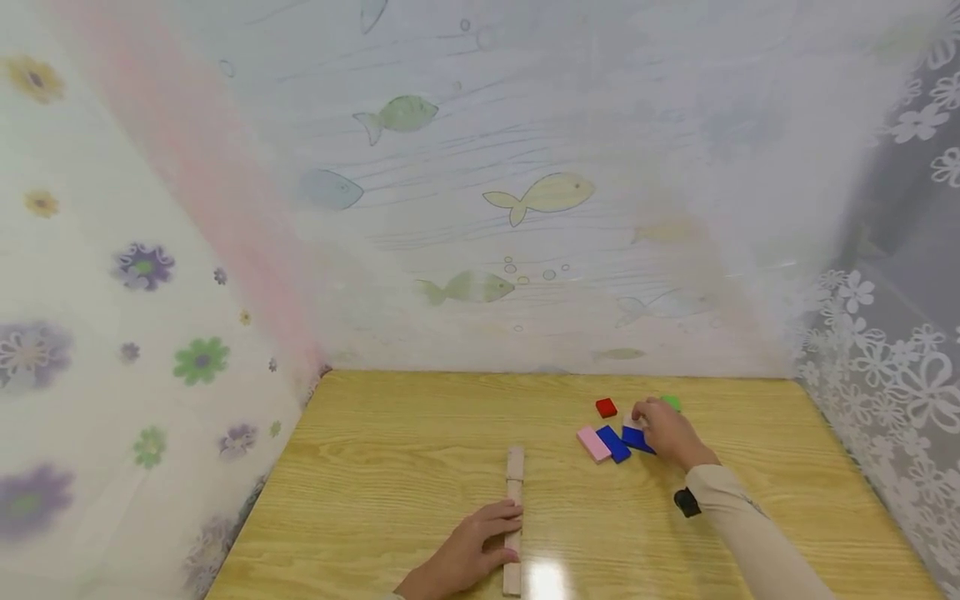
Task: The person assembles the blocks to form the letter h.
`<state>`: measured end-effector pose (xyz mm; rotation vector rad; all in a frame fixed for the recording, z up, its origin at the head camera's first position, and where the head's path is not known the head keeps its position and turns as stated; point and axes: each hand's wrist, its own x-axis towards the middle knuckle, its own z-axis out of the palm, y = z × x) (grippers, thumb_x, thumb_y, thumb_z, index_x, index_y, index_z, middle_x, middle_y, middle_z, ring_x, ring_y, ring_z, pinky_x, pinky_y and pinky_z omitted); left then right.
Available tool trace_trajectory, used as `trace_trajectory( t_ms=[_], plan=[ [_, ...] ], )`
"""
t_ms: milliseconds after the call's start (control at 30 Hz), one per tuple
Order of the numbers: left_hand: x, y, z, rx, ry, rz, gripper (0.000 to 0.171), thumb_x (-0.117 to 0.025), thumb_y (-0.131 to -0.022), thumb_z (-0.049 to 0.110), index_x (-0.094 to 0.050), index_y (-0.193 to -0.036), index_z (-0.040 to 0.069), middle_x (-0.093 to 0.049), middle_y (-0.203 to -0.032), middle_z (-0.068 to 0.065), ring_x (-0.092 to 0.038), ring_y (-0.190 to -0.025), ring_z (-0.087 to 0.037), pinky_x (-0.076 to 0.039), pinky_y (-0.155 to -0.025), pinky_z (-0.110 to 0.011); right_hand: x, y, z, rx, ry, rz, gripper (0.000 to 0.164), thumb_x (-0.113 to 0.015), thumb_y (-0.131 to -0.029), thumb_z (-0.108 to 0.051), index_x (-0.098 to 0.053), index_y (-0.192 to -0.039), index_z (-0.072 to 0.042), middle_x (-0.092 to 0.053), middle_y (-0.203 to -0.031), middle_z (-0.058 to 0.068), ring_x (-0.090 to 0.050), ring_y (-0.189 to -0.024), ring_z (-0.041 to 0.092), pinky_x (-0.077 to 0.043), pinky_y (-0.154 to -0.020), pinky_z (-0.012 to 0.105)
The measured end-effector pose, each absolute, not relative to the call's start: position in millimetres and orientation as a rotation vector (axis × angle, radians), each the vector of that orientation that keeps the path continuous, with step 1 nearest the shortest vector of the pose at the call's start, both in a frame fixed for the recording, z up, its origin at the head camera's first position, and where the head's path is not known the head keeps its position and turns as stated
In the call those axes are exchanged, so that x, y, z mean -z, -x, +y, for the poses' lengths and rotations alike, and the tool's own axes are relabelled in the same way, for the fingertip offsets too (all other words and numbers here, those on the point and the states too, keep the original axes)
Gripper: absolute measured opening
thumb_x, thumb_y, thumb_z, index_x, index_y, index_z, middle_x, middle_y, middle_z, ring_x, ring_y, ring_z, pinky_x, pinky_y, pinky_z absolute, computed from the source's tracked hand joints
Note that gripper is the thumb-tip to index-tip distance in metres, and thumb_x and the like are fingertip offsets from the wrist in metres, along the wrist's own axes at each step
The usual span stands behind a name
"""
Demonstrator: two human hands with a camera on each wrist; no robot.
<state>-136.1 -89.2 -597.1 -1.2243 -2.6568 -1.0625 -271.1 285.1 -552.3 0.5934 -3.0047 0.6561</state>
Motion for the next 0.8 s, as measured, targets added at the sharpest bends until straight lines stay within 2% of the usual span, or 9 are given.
trace_trajectory(
  t_ms=[233,367,467,667,800],
  plan=[
    [596.9,135.9,-88.3,1.06,1.239,-2.641,0.045,-0.065,-0.089,0.029,-0.061,-0.121,-0.001,-0.052,-0.135,-0.008,-0.045,-0.128,-0.024,-0.042,-0.102,-0.034,557.4,272.3,287.6,-0.508,-0.665,-2.966,0.029,-0.057,-0.071,0.021,-0.064,-0.089,0.0,-0.059,-0.086,0.012,-0.059,-0.076,0.027,-0.053,-0.065,0.042],
    [596.1,135.9,-88.2,1.045,1.239,-2.648,0.044,-0.064,-0.089,0.03,-0.061,-0.122,0.0,-0.052,-0.135,-0.008,-0.045,-0.129,-0.023,-0.042,-0.102,-0.033,561.3,272.0,289.7,-0.434,-0.682,-2.918,0.037,-0.061,-0.068,0.023,-0.063,-0.099,0.003,-0.059,-0.097,0.018,-0.061,-0.082,0.033,-0.054,-0.069,0.046],
    [594.9,136.0,-88.3,1.034,1.241,-2.649,0.045,-0.064,-0.089,0.03,-0.061,-0.122,0.001,-0.052,-0.135,-0.007,-0.045,-0.129,-0.023,-0.041,-0.102,-0.033,563.1,272.0,290.6,-0.403,-0.698,-2.895,0.041,-0.062,-0.069,0.022,-0.062,-0.106,0.005,-0.059,-0.106,0.022,-0.061,-0.088,0.037,-0.054,-0.07,0.047],
    [592.8,135.6,-88.6,1.049,1.239,-2.652,0.045,-0.063,-0.09,0.031,-0.061,-0.122,0.0,-0.052,-0.135,-0.008,-0.045,-0.129,-0.023,-0.041,-0.102,-0.033,560.8,270.7,290.6,-0.391,-0.763,-2.912,0.037,-0.059,-0.074,0.018,-0.062,-0.108,0.004,-0.058,-0.113,0.025,-0.062,-0.091,0.037,-0.055,-0.068,0.044],
    [593.9,135.9,-89.3,1.047,1.241,-2.647,0.045,-0.063,-0.09,0.031,-0.061,-0.122,0.0,-0.052,-0.135,-0.008,-0.045,-0.129,-0.023,-0.041,-0.103,-0.033,557.7,268.6,290.6,-0.438,-0.781,-2.977,0.043,-0.056,-0.072,0.014,-0.058,-0.115,0.008,-0.053,-0.12,0.032,-0.06,-0.095,0.043,-0.054,-0.072,0.049]
  ],
)
